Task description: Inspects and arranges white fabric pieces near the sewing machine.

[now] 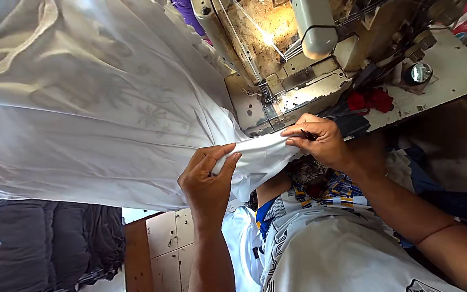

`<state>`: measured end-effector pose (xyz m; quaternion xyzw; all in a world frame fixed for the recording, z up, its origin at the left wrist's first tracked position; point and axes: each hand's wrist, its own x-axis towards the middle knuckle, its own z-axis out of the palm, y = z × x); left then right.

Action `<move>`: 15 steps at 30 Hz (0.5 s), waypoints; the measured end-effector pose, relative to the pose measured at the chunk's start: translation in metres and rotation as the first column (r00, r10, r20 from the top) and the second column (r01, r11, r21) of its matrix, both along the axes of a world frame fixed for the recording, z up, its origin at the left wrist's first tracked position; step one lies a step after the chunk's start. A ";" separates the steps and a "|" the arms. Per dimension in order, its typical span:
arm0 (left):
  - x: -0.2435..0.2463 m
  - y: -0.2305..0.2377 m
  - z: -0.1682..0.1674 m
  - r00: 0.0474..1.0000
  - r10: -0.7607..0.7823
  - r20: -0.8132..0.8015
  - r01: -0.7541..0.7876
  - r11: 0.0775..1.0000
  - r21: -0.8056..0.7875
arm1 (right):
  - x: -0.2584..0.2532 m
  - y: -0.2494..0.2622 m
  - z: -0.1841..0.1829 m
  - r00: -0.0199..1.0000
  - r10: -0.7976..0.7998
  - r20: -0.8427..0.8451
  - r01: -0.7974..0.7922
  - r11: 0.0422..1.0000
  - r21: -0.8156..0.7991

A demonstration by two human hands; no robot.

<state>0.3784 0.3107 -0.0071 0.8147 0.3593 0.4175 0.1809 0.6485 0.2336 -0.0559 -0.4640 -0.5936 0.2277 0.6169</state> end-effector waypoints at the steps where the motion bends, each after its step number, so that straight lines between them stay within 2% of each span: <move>1: -0.001 -0.002 0.000 1.000 0.012 -0.007 -0.012 1.000 0.022 | 0.000 -0.001 0.000 1.000 -0.007 -0.003 0.007 1.000 0.005; 12: 0.016 -0.004 -0.002 0.999 0.022 0.030 -0.025 0.991 0.133 | -0.002 -0.011 -0.008 0.989 -0.027 -0.145 0.030 0.999 0.019; 15: 0.028 0.007 -0.005 0.996 -0.026 0.085 0.017 0.995 0.103 | 0.001 -0.009 -0.011 0.986 -0.071 -0.151 0.071 0.997 -0.002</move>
